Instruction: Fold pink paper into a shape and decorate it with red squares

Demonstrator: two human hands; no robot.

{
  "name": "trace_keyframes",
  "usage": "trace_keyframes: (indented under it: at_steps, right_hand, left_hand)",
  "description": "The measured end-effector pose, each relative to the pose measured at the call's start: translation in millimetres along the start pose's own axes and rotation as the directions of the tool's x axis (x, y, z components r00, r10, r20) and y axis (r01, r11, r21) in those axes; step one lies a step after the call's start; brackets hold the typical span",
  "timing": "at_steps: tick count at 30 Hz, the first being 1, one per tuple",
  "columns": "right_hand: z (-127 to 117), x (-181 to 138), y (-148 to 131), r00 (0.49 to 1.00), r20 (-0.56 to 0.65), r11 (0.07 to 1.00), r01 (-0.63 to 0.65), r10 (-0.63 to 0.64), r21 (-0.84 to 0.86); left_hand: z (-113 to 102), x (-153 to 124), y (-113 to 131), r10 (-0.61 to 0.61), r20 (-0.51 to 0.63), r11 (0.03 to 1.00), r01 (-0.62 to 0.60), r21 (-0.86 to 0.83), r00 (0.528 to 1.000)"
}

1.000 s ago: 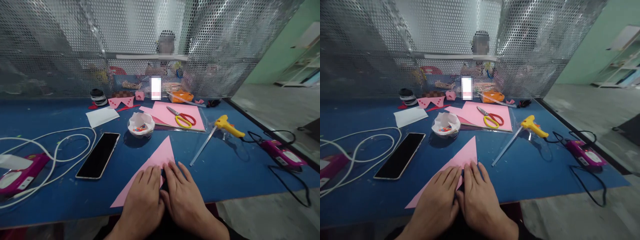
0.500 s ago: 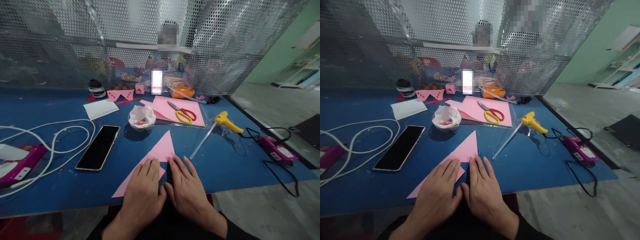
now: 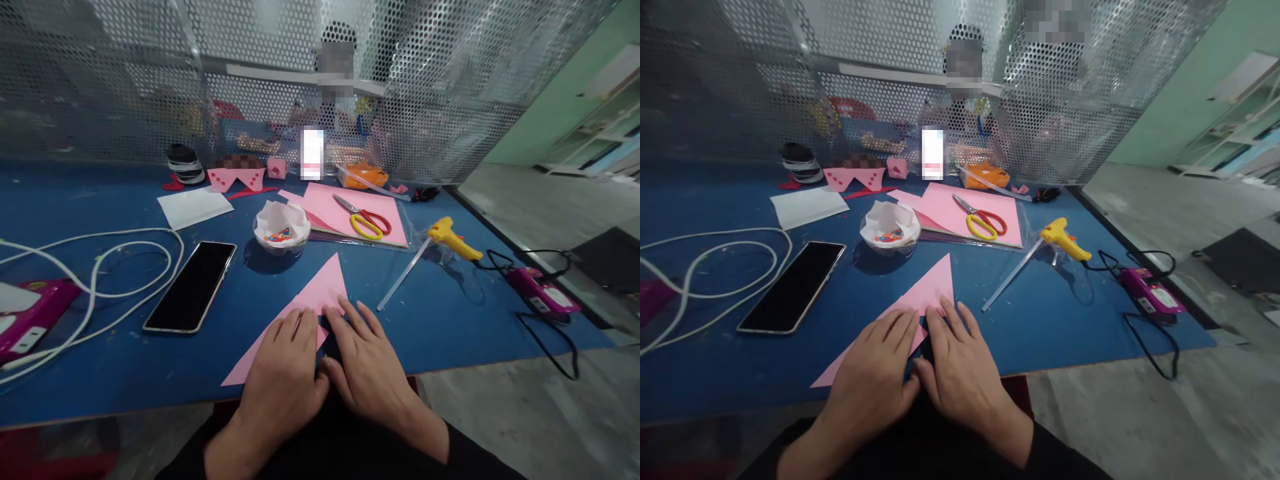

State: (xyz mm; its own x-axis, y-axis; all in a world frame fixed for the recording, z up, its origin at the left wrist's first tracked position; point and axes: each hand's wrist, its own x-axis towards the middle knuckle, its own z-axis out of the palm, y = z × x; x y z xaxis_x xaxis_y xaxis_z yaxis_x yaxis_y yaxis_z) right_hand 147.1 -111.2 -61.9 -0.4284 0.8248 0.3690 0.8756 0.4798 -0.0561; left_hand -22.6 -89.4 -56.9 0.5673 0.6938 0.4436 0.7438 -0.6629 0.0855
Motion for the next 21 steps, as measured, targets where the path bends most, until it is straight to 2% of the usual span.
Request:
trace_keyframes:
  at_steps: [3,12,17,21]
  right_hand:
    - [1,-1,1,0.999,0.031,1.000,0.008,-0.007,-0.023]
    - [-2,-7,5,0.999,0.010,0.999,-0.032,0.032,-0.017]
    - [0,3,1,0.997,0.052,0.996,0.058,-0.061,0.064]
    - [2,2,4,0.997,0.051,0.995,0.056,-0.060,0.077]
  left_hand:
    - [0,0,0,0.012,-0.008,1.000,-0.012,0.003,1.000]
    - [2,-1,0,0.017,-0.012,1.000,-0.017,0.017,1.000]
    - [2,-2,-1,0.044,-0.009,0.998,-0.043,0.040,0.999]
    - [2,-2,-2,0.058,0.000,0.997,-0.058,0.057,0.998]
